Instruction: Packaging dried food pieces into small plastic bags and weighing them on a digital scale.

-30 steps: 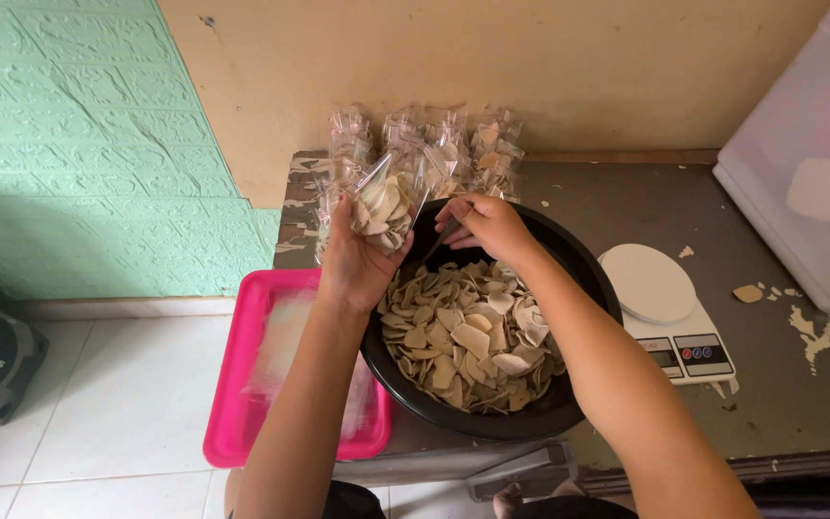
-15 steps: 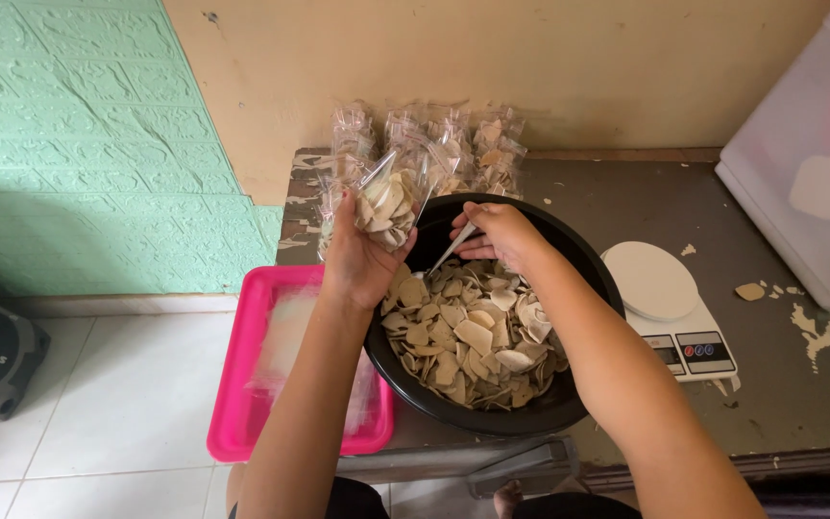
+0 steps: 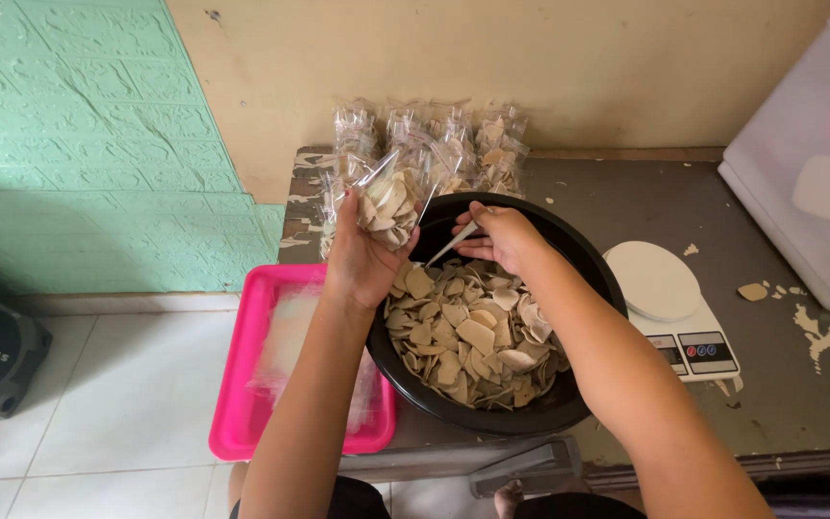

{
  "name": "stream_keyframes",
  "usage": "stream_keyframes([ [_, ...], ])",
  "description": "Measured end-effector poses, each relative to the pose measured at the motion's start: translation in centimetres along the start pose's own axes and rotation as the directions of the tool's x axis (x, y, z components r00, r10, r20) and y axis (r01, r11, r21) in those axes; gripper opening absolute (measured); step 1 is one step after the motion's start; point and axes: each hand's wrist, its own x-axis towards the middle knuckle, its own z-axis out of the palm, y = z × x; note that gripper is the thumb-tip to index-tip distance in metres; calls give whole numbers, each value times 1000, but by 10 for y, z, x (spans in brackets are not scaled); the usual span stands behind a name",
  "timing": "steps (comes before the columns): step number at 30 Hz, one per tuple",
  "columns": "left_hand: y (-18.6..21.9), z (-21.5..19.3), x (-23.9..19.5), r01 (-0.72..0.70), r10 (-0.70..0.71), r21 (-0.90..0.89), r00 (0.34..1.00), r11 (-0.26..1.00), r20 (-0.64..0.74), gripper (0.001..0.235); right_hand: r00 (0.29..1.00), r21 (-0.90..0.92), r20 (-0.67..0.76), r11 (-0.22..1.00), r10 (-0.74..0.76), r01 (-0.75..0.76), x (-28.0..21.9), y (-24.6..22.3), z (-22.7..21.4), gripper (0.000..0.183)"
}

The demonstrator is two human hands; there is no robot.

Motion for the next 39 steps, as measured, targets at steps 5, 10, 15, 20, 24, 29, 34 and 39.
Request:
stream_keyframes([
  [5,-3,-8,6,-11,11,2,1000,1000,7,70,1000,21,-27,1000,-7,8,-1,-4,-2,38],
  [10,-3,-8,8,-39,39,-26,999,999,12,70,999,10,-36,1000,1,-1,4,-4,-11,38],
  [15,-3,-7,7,-32,31,-54,999,998,-23,69,999,-26,-32,1000,-9,8,2,2,-13,39],
  [20,-5,-12,13,-39,38,-59,999,997,-10,70,999,-34,-45,999,-13,12,-1,-3,-10,38],
  [24,-6,-12,18,-53,53,-86,999,995,-10,71,994,-21,-95,999,-51,49,-4,-10,-21,42],
  [29,-7,-21,23,-50,49,-94,999,994,-11,73,977,-16,-169,991,-133,132,-8,-41,-41,38],
  [34,-8,-20,19,-48,49,-64,999,997,4,73,944,-104,-220,968,-248,230,-32,-107,-60,38],
  [39,3,16,-17,-89,86,-69,995,994,-48,48,857,-194,-391,940,-336,280,-99,-188,-22,31],
])
